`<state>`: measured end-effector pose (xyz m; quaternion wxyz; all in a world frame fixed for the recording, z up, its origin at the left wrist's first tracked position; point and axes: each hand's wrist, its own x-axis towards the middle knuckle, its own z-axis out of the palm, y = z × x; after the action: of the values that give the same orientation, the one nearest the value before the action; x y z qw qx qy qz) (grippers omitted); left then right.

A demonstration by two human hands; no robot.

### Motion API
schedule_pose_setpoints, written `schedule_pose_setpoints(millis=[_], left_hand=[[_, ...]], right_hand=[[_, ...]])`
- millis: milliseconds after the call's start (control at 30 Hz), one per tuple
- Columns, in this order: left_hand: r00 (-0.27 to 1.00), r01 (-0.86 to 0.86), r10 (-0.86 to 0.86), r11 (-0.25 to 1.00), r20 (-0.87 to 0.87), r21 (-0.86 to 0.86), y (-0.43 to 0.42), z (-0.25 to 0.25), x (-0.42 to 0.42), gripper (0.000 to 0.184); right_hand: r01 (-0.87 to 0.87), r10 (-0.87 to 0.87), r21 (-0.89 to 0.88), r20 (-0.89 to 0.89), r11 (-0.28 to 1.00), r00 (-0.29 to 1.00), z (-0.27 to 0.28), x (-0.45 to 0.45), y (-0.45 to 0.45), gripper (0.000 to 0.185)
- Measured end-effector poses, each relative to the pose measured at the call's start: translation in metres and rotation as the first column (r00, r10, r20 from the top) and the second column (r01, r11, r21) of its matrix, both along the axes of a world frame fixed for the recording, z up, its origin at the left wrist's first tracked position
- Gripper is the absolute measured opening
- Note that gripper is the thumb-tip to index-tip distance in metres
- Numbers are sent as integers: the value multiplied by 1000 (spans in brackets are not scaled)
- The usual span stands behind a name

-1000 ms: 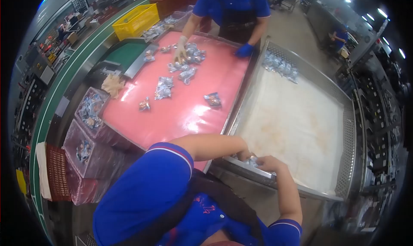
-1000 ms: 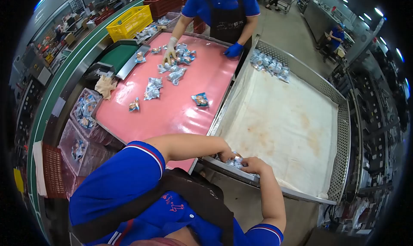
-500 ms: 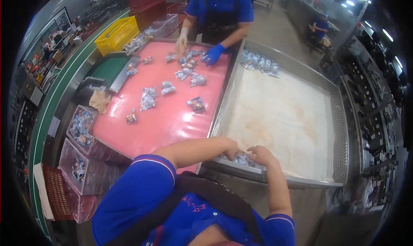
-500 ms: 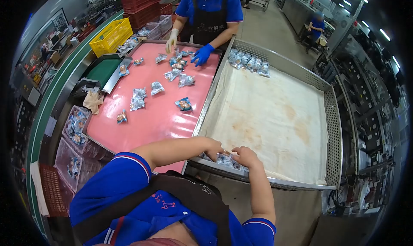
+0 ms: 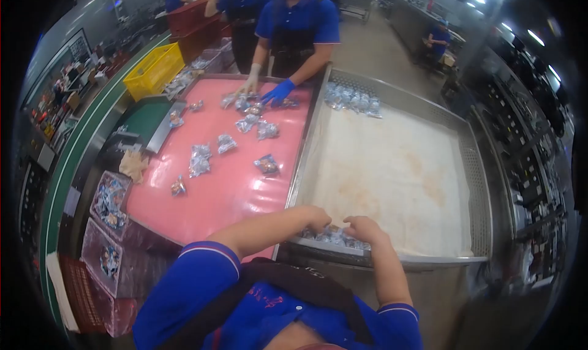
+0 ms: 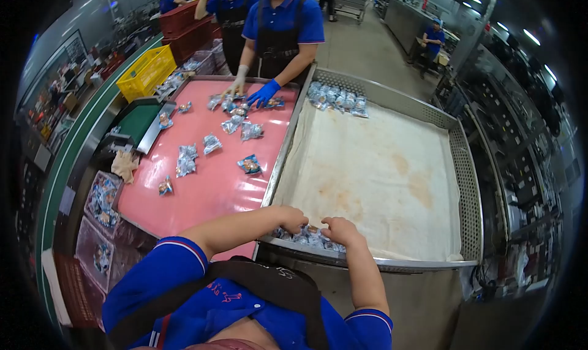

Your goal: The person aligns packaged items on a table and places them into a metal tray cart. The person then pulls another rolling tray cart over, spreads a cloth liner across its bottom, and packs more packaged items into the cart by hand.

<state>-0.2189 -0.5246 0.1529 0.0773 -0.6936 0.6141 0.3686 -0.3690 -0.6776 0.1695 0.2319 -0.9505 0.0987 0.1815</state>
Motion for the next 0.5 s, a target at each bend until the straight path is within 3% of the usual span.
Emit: schedule_pose_setpoints(millis=[267,500], left_hand=[[999,-15,12,995,-31,-97,4,-2,0,40],[999,-25,23,999,-46,-36,4,4,2,47]], right_hand=[[35,-36,17,55,999,998,3,-4,4,41],[50,-50,-8,7,999,999,0,-2,2,41]])
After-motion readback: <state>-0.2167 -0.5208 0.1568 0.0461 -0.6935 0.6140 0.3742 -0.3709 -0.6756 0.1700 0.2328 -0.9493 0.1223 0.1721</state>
